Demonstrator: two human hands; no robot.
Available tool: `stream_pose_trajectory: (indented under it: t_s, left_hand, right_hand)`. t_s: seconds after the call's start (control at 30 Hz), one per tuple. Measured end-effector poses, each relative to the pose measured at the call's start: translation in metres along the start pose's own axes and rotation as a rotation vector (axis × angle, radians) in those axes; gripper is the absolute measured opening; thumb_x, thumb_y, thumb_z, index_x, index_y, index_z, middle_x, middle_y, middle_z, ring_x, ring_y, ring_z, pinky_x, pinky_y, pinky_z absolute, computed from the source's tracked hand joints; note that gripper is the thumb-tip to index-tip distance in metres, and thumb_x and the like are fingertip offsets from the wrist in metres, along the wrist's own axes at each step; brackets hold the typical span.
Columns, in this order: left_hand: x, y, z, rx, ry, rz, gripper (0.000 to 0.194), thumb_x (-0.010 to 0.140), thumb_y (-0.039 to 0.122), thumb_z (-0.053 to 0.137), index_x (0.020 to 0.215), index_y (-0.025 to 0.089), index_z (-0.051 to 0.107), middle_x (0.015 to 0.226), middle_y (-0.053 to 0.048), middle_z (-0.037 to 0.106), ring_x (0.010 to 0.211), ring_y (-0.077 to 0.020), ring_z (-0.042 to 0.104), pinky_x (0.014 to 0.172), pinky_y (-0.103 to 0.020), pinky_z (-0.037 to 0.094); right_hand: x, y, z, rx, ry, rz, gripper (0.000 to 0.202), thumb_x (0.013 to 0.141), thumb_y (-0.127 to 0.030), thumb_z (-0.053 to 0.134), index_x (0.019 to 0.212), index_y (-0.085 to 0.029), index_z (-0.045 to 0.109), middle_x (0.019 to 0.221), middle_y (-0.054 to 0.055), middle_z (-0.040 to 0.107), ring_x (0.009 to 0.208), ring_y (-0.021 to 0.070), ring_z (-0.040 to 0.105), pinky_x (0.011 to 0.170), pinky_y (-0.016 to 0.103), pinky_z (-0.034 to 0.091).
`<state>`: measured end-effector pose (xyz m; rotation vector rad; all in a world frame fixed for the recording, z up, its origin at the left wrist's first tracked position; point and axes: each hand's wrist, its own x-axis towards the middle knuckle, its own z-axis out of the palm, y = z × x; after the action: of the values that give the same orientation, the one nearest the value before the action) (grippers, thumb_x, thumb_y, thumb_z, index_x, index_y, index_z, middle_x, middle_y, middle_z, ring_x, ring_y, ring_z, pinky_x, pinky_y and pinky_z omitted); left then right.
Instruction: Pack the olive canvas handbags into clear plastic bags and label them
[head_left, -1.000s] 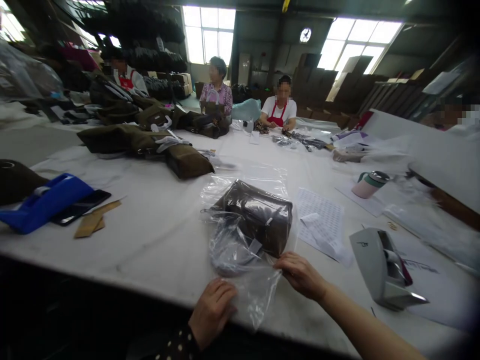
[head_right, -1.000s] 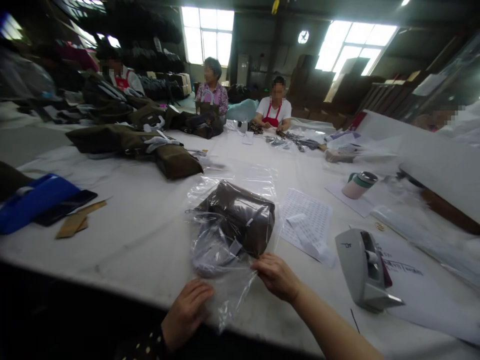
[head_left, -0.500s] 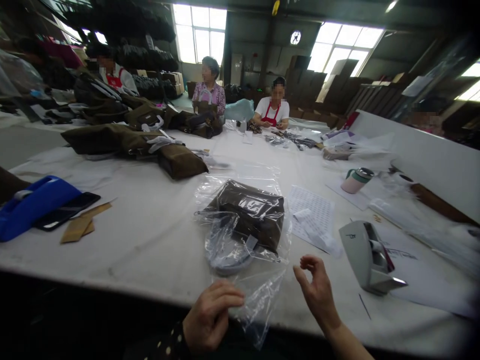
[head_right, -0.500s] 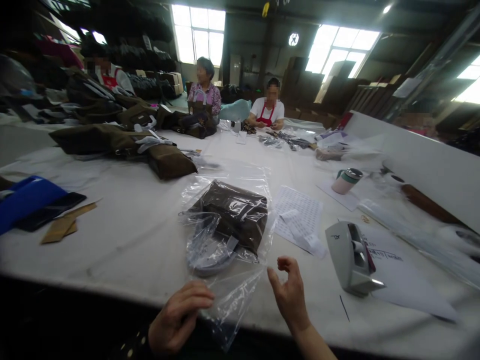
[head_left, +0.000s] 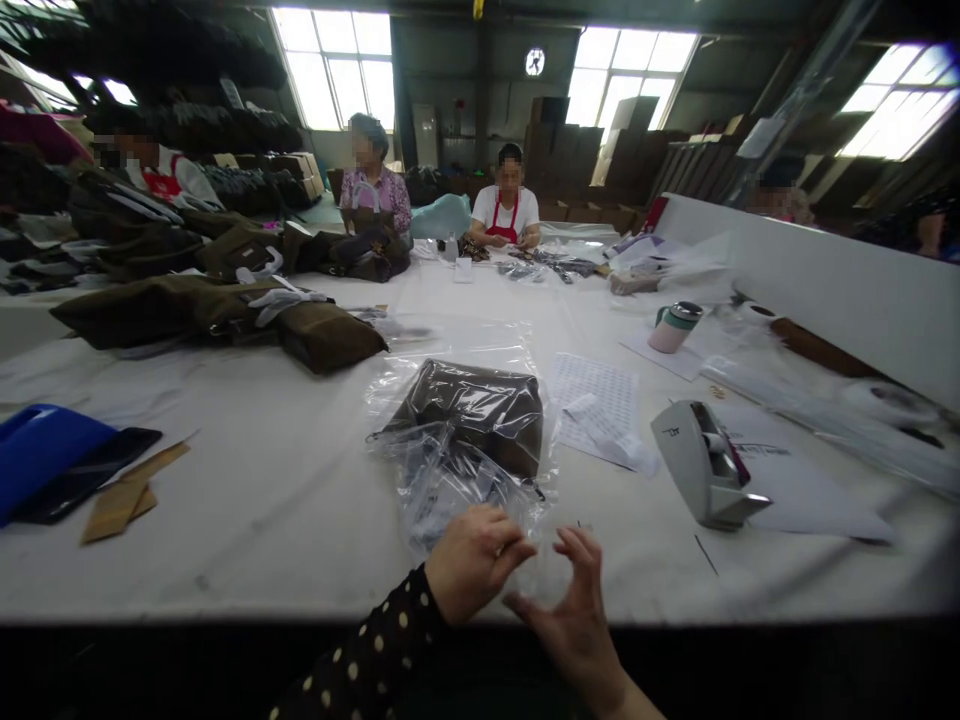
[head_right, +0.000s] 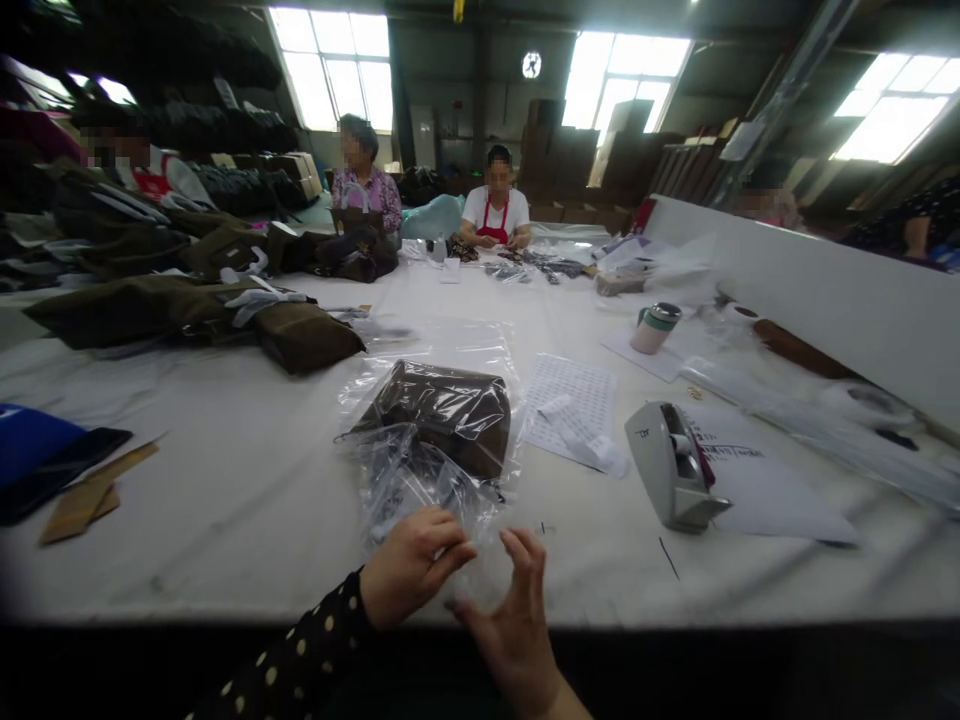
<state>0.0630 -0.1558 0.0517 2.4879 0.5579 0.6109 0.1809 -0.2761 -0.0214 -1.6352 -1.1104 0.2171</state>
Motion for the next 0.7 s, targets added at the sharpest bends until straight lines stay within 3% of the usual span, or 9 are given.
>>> stream_pose_trajectory:
  t_s: [0.1,0.2,0.3,0.37,0.4,0.47,0.53,0.6,0.7]
  left_hand:
    - [-0.014,0.014,-0.008,0.033,0.231,0.075,0.013,0.086,0.024,0.052,0.081,0.018,0.063,0.073,-0.004,0.060,0.073,-0.0161,0.054,0.068,-0.029,0.045]
    - [-0.048,0.019,0.003,-0.018,0.307,0.169,0.014,0.084,0.017,0.050,0.094,0.019,0.060,0.079,-0.006,0.061,0.073,-0.0167,0.055,0.067,-0.030,0.048]
    - [-0.081,0.015,0.029,-0.070,0.149,-0.072,0.020,0.086,0.014,0.044,0.097,0.019,0.059,0.085,-0.007,0.064,0.079,-0.0179,0.061,0.070,-0.030,0.053]
    - [-0.094,0.007,0.047,-0.071,0.125,-0.264,0.031,0.086,0.014,0.043,0.114,0.019,0.055,0.108,-0.011,0.063,0.100,-0.0212,0.060,0.084,-0.034,0.053]
    - [-0.097,0.004,0.055,-0.085,0.127,-0.312,0.039,0.086,0.014,0.043,0.124,0.019,0.049,0.120,-0.012,0.058,0.111,-0.0228,0.055,0.090,-0.037,0.050]
    - [-0.098,-0.001,0.065,-0.172,0.146,-0.354,0.051,0.086,0.016,0.044,0.136,0.018,0.034,0.136,-0.013,0.045,0.122,-0.0242,0.046,0.097,-0.040,0.046]
    - [-0.092,-0.004,0.070,-0.318,0.225,-0.383,0.052,0.087,0.017,0.042,0.138,0.018,0.031,0.137,-0.014,0.043,0.120,-0.0231,0.049,0.096,-0.040,0.046]
    - [-0.082,-0.006,0.073,-0.416,0.279,-0.392,0.039,0.088,0.016,0.039,0.126,0.018,0.048,0.123,-0.012,0.057,0.108,-0.0206,0.058,0.091,-0.037,0.050]
    - [-0.063,-0.012,0.079,-0.309,0.221,-0.312,0.032,0.088,0.014,0.036,0.104,0.019,0.063,0.102,-0.009,0.067,0.097,-0.0211,0.063,0.085,-0.038,0.053]
  right_hand:
    - [0.009,0.006,0.006,0.203,-0.154,0.155,0.009,0.087,-0.032,0.050,0.090,-0.023,0.051,0.086,0.003,0.056,0.080,0.0197,0.056,0.074,0.035,0.050]
    - [0.007,0.008,0.002,0.355,-0.103,0.219,0.008,0.087,-0.032,0.047,0.088,-0.024,0.048,0.085,0.002,0.053,0.080,0.0186,0.056,0.075,0.034,0.050]
    - [-0.005,0.009,-0.001,0.461,-0.107,0.202,0.037,0.082,-0.035,0.054,0.116,-0.027,0.039,0.112,0.008,0.049,0.103,0.0232,0.052,0.085,0.040,0.049]
    - [-0.012,0.009,0.001,0.432,-0.147,0.197,0.059,0.075,-0.037,0.064,0.124,-0.026,0.034,0.124,0.010,0.043,0.113,0.0265,0.046,0.090,0.042,0.046]
    - [-0.013,0.008,0.003,0.397,-0.181,0.216,0.058,0.073,-0.037,0.067,0.122,-0.025,0.038,0.122,0.010,0.045,0.111,0.0264,0.048,0.090,0.041,0.047]
    - [-0.012,0.007,0.008,0.345,-0.209,0.276,0.034,0.078,-0.038,0.063,0.105,-0.022,0.050,0.102,0.007,0.056,0.096,0.0232,0.055,0.082,0.036,0.049]
    - [-0.008,0.008,0.010,0.311,-0.215,0.331,0.018,0.087,-0.039,0.050,0.089,-0.021,0.053,0.082,0.003,0.058,0.080,0.0192,0.057,0.073,0.031,0.049]
    - [-0.007,0.012,0.009,0.254,-0.200,0.318,0.019,0.091,-0.038,0.043,0.089,-0.021,0.053,0.078,0.001,0.058,0.074,0.0172,0.057,0.069,0.028,0.048]
    - [-0.012,0.020,0.005,0.146,-0.174,0.165,0.015,0.092,-0.032,0.042,0.095,-0.022,0.054,0.080,0.001,0.059,0.073,0.0152,0.057,0.068,0.025,0.047]
